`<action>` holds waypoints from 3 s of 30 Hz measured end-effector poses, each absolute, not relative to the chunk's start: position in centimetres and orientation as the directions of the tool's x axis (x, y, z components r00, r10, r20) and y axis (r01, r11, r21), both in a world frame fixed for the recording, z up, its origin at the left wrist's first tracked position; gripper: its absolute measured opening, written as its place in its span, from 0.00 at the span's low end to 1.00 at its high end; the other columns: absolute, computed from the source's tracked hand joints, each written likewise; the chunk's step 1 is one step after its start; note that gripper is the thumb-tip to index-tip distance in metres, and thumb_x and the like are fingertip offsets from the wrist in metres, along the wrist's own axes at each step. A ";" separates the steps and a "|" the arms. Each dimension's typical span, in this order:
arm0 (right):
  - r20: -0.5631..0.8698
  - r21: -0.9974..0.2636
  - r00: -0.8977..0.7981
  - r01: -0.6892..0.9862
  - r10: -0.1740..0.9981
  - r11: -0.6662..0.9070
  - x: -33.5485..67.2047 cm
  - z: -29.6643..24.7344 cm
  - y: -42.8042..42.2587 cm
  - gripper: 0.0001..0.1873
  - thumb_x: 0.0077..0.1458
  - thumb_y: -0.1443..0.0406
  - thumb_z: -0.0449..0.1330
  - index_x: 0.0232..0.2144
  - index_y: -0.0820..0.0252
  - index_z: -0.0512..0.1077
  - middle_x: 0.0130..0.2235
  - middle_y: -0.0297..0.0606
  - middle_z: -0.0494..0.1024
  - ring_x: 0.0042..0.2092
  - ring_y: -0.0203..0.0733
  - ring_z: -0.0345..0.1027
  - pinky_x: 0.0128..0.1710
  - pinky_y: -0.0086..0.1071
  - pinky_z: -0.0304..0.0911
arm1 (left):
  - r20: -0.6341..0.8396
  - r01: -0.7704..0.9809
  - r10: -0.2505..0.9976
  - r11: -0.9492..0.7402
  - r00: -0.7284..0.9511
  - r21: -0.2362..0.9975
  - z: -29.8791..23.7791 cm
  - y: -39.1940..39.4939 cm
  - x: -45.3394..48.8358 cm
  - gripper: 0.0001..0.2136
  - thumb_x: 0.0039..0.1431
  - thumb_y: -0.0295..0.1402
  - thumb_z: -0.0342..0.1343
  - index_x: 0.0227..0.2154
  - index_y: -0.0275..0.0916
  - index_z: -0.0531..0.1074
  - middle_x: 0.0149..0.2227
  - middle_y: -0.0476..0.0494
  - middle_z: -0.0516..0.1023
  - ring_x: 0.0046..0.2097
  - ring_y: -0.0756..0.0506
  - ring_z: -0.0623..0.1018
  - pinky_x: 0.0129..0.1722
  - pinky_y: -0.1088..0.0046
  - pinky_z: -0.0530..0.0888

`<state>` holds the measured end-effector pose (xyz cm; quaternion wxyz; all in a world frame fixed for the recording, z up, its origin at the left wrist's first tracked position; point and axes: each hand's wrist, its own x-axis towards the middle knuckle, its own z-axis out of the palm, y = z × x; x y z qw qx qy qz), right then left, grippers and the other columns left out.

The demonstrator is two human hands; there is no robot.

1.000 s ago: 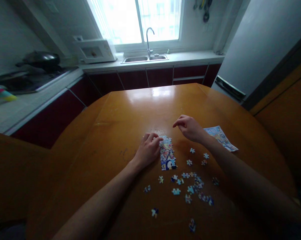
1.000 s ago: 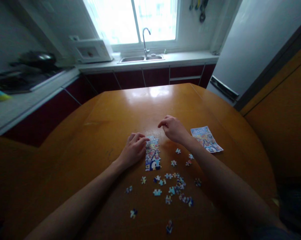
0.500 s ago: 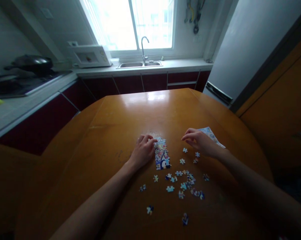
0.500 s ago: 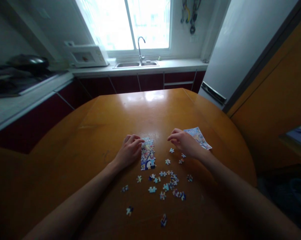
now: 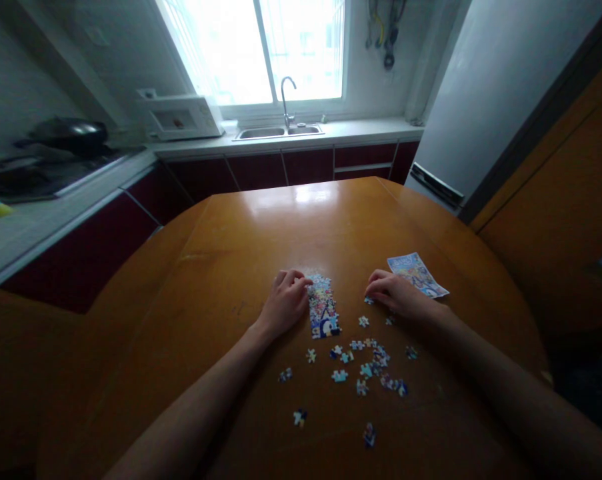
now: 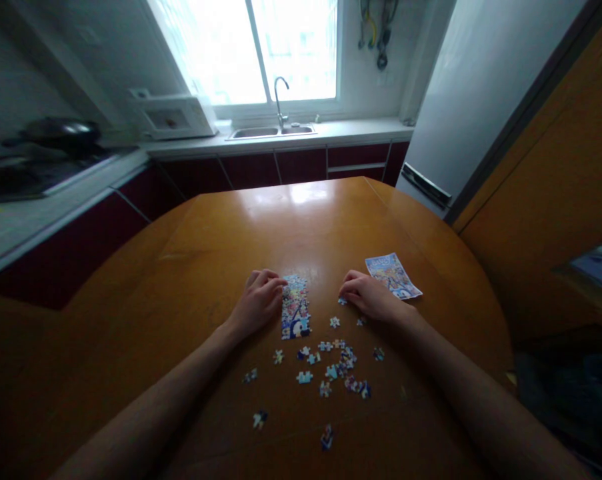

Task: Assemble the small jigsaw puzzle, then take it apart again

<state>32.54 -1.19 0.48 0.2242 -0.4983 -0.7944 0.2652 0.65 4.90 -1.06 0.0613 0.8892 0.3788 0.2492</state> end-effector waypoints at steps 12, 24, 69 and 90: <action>0.017 -0.730 -0.325 0.643 0.946 0.234 32.5 0.8 -1.4 0.02 0.56 0.68 0.59 0.31 0.59 0.72 0.33 0.36 0.73 0.32 0.39 0.66 0.32 0.32 0.61 | 0.388 0.647 0.711 -0.700 0.587 0.303 -0.9 4.7 0.7 0.10 0.63 0.26 0.53 0.44 0.41 0.75 0.46 0.42 0.71 0.50 0.40 0.67 0.53 0.58 0.70; 0.152 -0.651 -0.166 0.725 0.974 0.225 34.3 1.1 -1.1 0.10 0.57 0.66 0.57 0.33 0.60 0.79 0.36 0.41 0.76 0.36 0.42 0.69 0.38 0.34 0.64 | 0.394 0.636 0.702 -0.709 0.593 0.305 -1.0 4.9 0.5 0.10 0.63 0.26 0.53 0.44 0.41 0.75 0.46 0.41 0.71 0.50 0.40 0.67 0.53 0.57 0.70; 0.138 -0.606 -0.263 0.741 0.955 0.291 31.1 3.3 -4.6 0.05 0.59 0.66 0.59 0.31 0.56 0.75 0.36 0.40 0.76 0.37 0.43 0.69 0.38 0.37 0.63 | 0.383 0.655 0.727 -0.683 0.570 0.322 -0.8 4.8 0.8 0.08 0.65 0.28 0.53 0.42 0.41 0.76 0.46 0.41 0.72 0.50 0.40 0.67 0.54 0.58 0.70; 0.200 -0.607 -0.409 0.662 0.891 0.440 28.1 3.1 -5.9 0.07 0.61 0.70 0.59 0.36 0.57 0.77 0.40 0.41 0.76 0.41 0.42 0.68 0.41 0.36 0.65 | 0.381 0.659 0.726 -0.684 0.573 0.313 -0.9 4.7 0.8 0.08 0.63 0.27 0.54 0.43 0.40 0.76 0.46 0.41 0.72 0.50 0.40 0.67 0.54 0.57 0.70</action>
